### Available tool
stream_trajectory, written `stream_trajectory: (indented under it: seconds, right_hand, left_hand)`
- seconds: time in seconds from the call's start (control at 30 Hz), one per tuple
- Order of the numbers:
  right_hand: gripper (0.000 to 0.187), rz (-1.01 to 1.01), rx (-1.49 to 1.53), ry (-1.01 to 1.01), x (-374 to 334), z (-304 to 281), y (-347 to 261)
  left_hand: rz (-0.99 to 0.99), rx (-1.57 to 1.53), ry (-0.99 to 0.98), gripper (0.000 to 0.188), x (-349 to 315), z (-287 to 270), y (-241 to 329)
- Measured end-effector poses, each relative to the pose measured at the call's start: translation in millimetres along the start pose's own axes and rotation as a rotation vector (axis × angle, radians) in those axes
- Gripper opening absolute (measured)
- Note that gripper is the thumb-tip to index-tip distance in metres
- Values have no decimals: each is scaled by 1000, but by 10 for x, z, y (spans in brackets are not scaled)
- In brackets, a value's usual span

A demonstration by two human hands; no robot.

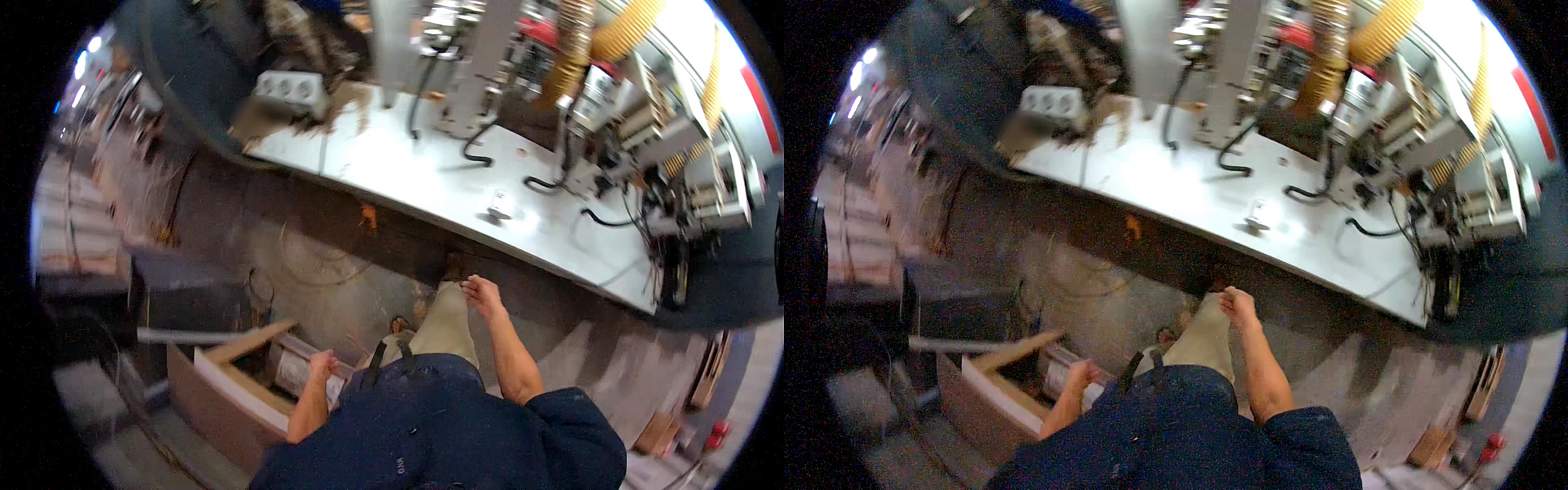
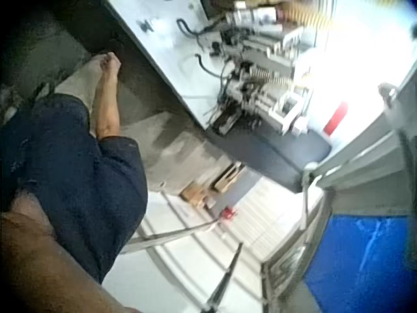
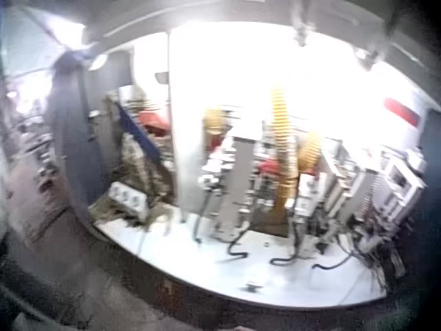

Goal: The person applies tape to the connection point of a yellow corrugated hose above a woodworking machine using a roll of tape.

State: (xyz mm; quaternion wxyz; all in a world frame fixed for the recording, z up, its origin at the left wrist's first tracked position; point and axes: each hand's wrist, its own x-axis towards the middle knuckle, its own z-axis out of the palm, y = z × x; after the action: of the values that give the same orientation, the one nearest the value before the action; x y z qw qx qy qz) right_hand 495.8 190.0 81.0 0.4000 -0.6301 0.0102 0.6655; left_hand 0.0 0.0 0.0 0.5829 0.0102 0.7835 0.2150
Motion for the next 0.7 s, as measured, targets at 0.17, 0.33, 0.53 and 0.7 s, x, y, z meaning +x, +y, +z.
stream_trajectory:
  seconds: [0.17,0.33,0.53,0.7]
  right_hand:
    - [16,-151,-197,-108,2,429,-165]
    - [18,-97,-510,-139,244,1114,-111]
    - [41,-443,-1268,-285,2261,2049,975]
    - [46,-75,-1136,-422,3669,2980,1358]
  left_hand:
    - [62,-151,-8,17,-131,-218,16]
    - [124,-285,-38,17,-523,208,488]
    - [252,-209,-95,33,-441,901,637]
    - [73,-217,57,39,-266,1216,163]
